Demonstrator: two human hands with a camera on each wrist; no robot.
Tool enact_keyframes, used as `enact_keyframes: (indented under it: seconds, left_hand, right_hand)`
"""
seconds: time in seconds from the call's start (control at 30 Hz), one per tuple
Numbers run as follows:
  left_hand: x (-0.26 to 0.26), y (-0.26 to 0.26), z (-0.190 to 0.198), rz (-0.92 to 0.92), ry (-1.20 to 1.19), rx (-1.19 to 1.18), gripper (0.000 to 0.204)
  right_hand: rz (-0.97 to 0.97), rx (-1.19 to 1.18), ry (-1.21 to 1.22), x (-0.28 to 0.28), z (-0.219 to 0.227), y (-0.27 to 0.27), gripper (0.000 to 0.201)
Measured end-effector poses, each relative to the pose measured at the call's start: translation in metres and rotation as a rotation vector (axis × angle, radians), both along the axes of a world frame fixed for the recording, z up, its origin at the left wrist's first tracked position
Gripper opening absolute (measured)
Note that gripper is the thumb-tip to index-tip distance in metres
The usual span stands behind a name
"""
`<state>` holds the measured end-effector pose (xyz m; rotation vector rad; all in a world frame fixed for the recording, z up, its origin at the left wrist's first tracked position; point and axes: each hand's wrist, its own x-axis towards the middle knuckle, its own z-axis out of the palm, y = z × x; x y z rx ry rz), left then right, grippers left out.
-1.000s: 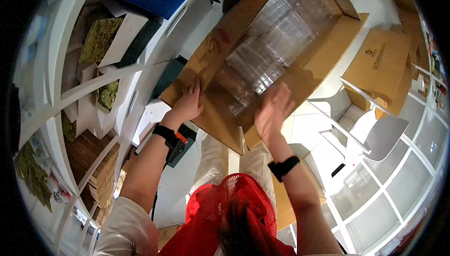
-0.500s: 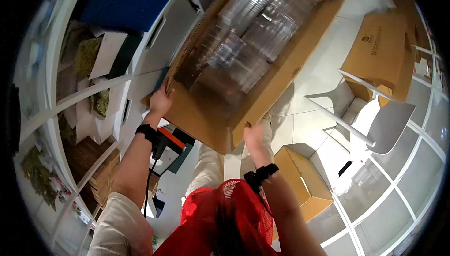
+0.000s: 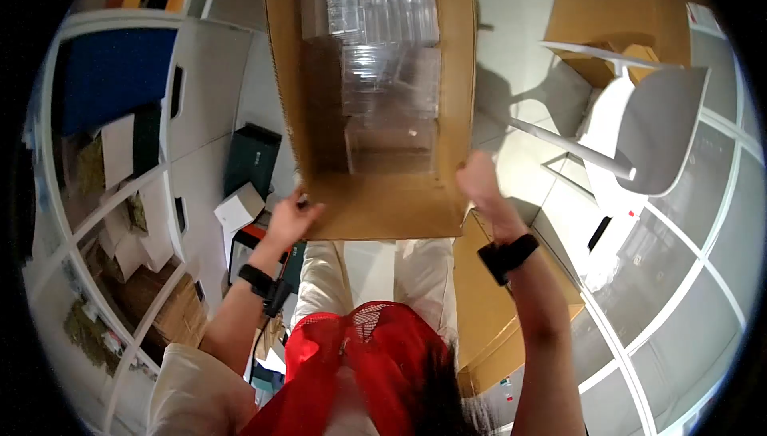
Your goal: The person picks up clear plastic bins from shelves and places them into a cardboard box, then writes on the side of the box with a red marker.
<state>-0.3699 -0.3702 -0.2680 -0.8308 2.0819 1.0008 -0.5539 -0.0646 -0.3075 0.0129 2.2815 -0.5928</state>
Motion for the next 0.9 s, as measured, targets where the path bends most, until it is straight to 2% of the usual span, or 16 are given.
enact_keyframes:
  seconds: [0.13, 0.2, 0.27, 0.33, 0.37, 0.4, 0.43, 0.5, 0.57, 0.63, 0.67, 0.7, 0.73, 0.77, 0.8, 0.9]
  left_hand:
    - [-0.033, 0.111, -0.046, 0.217, 0.210, 0.417, 0.046]
    - [-0.068, 0.158, -0.035, 0.365, 0.135, 0.641, 0.045]
    - [-0.076, 0.188, -0.062, 0.322, 0.121, 0.579, 0.040]
    - [-0.089, 0.194, -0.056, 0.380, -0.014, 0.614, 0.028]
    - [-0.092, 0.189, -0.043, 0.405, -0.012, 0.617, 0.022]
    - [-0.088, 0.180, -0.040, 0.468, -0.056, 0.637, 0.027]
    - [-0.076, 0.167, -0.046, 0.655, -0.096, 0.746, 0.034]
    - [-0.073, 0.130, -0.024, 0.504, -0.295, 0.749, 0.042]
    - [-0.079, 0.120, -0.001, 0.456, -0.204, 0.664, 0.044]
    - [-0.091, 0.103, -0.005, 0.390, -0.208, 0.681, 0.042]
    - [-0.104, 0.095, -0.001, 0.292, -0.241, 0.669, 0.043]
    - [-0.115, 0.094, 0.004, 0.199, -0.271, 0.651, 0.043]
    - [-0.125, 0.087, 0.007, 0.117, -0.294, 0.634, 0.044]
    - [-0.136, 0.083, 0.017, 0.130, -0.305, 0.641, 0.046]
    - [-0.143, 0.076, 0.017, 0.064, -0.288, 0.642, 0.047]
    - [-0.173, 0.044, 0.042, -0.162, -0.223, 0.593, 0.052]
  right_hand:
    - [0.121, 0.187, 0.345, -0.084, 0.006, 0.068, 0.020]
    - [-0.027, 0.323, 0.459, -0.120, 0.014, 0.090, 0.020]
    - [-0.145, 0.455, 0.500, -0.143, 0.024, 0.092, 0.017]
    - [0.554, 0.670, 0.530, -0.141, 0.007, 0.099, 0.016]
    - [-0.023, 0.247, 0.632, -0.129, 0.019, 0.084, 0.021]
    - [0.023, 0.144, 0.891, -0.115, 0.022, 0.080, 0.032]
    - [0.107, 0.197, 0.685, -0.100, 0.050, 0.070, 0.043]
    - [0.195, 0.043, 0.647, -0.054, 0.068, 0.074, 0.055]
    - [0.189, -0.127, 0.337, -0.005, 0.093, 0.093, 0.058]
    - [0.178, -0.096, 0.166, 0.041, 0.124, 0.127, 0.053]
    - [0.033, -0.137, 0.281, 0.091, 0.095, 0.151, 0.047]
    - [-0.118, -0.079, 0.049, 0.105, 0.132, 0.170, 0.039]
    - [-0.310, -0.014, 0.097, 0.147, 0.136, 0.191, 0.032]
    - [-0.854, 0.016, -0.218, 0.183, 0.130, 0.208, 0.030]
    - [-0.559, 0.065, 0.009, 0.223, 0.150, 0.228, 0.038]
    - [-0.974, 0.370, -0.197, 0.320, 0.184, 0.231, 0.038]
